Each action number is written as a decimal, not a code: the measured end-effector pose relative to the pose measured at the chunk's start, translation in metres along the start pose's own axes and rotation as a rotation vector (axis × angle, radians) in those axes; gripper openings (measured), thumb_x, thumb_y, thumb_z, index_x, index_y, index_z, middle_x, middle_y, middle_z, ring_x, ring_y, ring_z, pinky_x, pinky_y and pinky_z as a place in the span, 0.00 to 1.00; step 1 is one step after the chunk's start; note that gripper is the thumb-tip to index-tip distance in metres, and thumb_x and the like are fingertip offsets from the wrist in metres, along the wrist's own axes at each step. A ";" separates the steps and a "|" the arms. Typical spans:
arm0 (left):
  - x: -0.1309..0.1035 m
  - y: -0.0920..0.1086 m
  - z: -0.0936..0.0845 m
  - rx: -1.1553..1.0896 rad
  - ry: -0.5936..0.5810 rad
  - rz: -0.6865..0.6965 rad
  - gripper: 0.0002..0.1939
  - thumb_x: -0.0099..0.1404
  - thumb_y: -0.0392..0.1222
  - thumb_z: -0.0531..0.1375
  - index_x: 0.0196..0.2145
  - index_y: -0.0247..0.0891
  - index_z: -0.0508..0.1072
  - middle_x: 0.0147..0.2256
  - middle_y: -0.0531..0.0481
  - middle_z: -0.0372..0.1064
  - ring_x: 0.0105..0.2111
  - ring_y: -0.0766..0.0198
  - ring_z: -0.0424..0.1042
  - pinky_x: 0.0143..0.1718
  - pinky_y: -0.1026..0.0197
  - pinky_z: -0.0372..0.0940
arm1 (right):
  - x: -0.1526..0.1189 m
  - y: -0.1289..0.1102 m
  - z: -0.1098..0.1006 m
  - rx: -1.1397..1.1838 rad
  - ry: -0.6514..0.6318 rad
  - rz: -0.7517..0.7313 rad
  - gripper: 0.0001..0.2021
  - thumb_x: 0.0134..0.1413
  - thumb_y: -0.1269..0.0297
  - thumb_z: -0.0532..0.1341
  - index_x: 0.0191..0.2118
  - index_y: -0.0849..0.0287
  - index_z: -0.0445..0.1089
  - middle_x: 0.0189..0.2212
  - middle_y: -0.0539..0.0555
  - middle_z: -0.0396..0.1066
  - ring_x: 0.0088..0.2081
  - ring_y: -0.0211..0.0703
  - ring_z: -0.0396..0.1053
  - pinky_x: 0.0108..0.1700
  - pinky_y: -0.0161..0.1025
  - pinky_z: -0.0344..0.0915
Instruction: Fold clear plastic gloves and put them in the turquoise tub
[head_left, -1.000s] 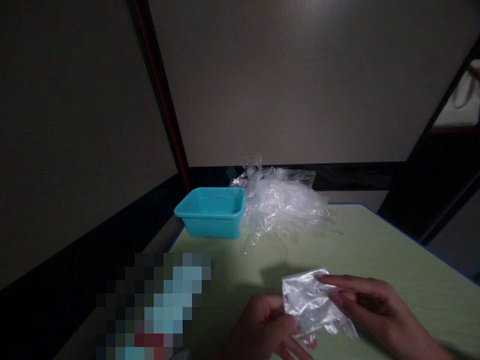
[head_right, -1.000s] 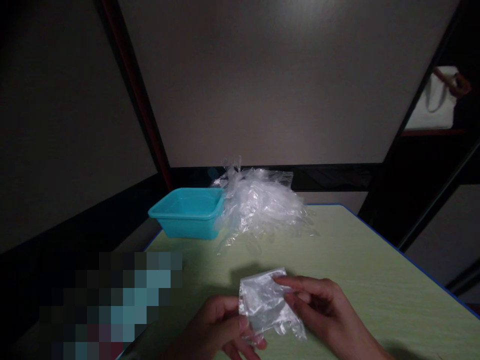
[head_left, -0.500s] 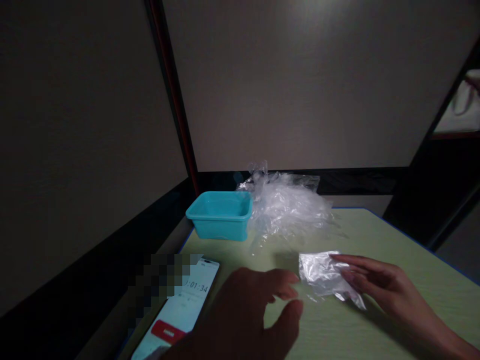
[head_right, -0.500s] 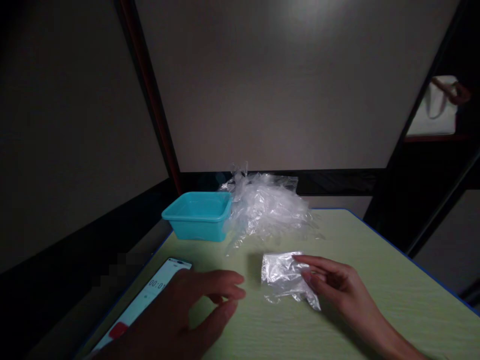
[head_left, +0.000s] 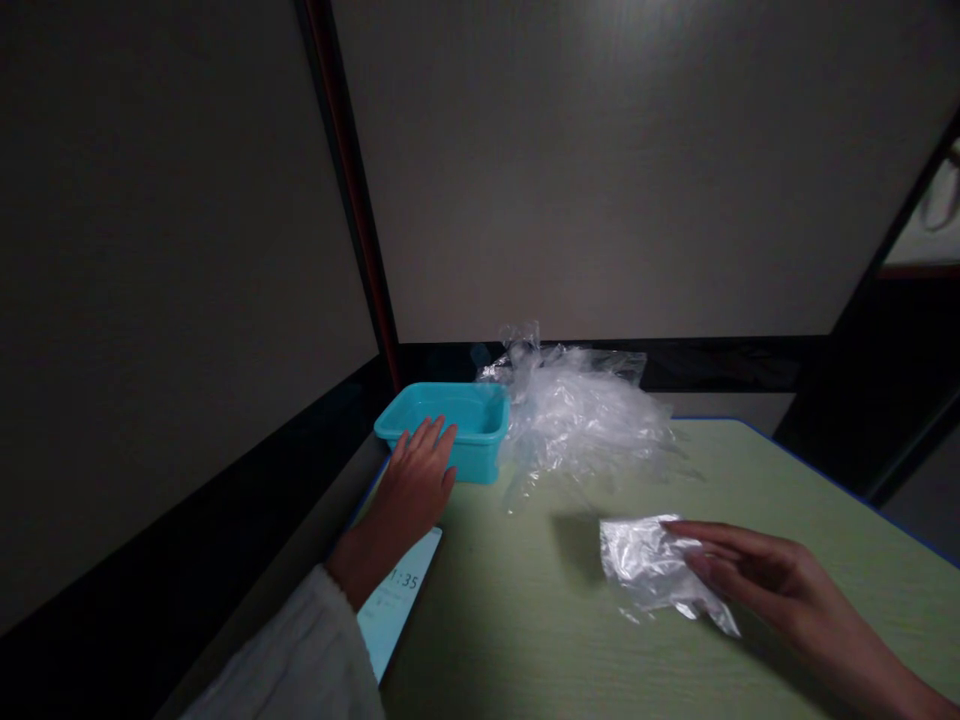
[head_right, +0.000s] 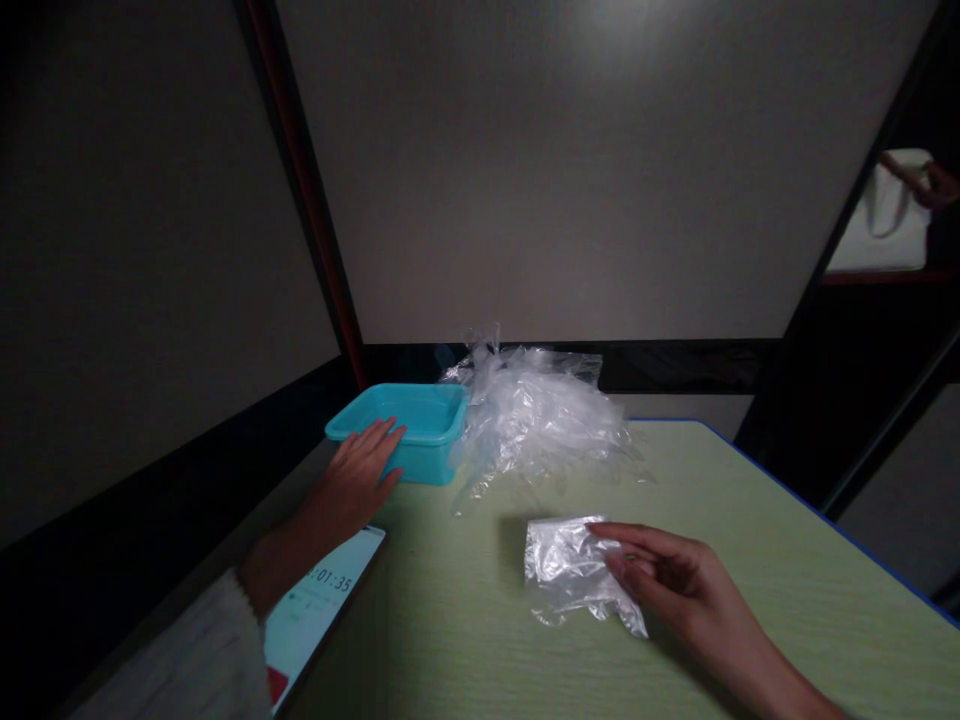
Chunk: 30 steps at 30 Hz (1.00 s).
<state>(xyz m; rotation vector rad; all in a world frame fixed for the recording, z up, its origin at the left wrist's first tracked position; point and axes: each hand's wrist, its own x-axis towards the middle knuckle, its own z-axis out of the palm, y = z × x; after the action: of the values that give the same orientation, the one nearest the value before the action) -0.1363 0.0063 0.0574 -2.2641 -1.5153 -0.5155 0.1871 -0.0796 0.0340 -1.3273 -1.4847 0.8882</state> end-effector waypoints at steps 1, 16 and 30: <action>0.000 0.000 0.001 0.008 -0.008 -0.004 0.21 0.62 0.30 0.51 0.54 0.27 0.62 0.56 0.34 0.59 0.57 0.46 0.57 0.56 0.42 0.53 | 0.000 -0.002 0.001 0.001 0.011 -0.010 0.15 0.42 0.50 0.65 0.35 0.51 0.78 0.22 0.54 0.73 0.23 0.43 0.68 0.21 0.36 0.67; -0.004 0.015 -0.018 0.057 -0.069 -0.007 0.15 0.62 0.24 0.48 0.39 0.34 0.70 0.40 0.43 0.71 0.42 0.56 0.70 0.47 0.53 0.63 | -0.002 0.000 0.000 -0.026 -0.014 0.009 0.15 0.45 0.50 0.64 0.38 0.51 0.78 0.20 0.54 0.72 0.27 0.46 0.69 0.25 0.37 0.69; -0.015 0.048 -0.029 0.060 -0.211 0.119 0.19 0.58 0.20 0.49 0.43 0.34 0.68 0.39 0.43 0.72 0.39 0.56 0.73 0.37 0.56 0.68 | 0.001 0.001 -0.005 -0.012 0.010 0.018 0.14 0.43 0.52 0.65 0.38 0.50 0.78 0.29 0.55 0.77 0.28 0.45 0.71 0.28 0.36 0.70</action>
<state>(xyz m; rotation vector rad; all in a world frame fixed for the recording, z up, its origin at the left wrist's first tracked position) -0.1002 -0.0370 0.0703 -2.4055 -1.4579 -0.1999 0.1924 -0.0789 0.0345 -1.3546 -1.4745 0.8839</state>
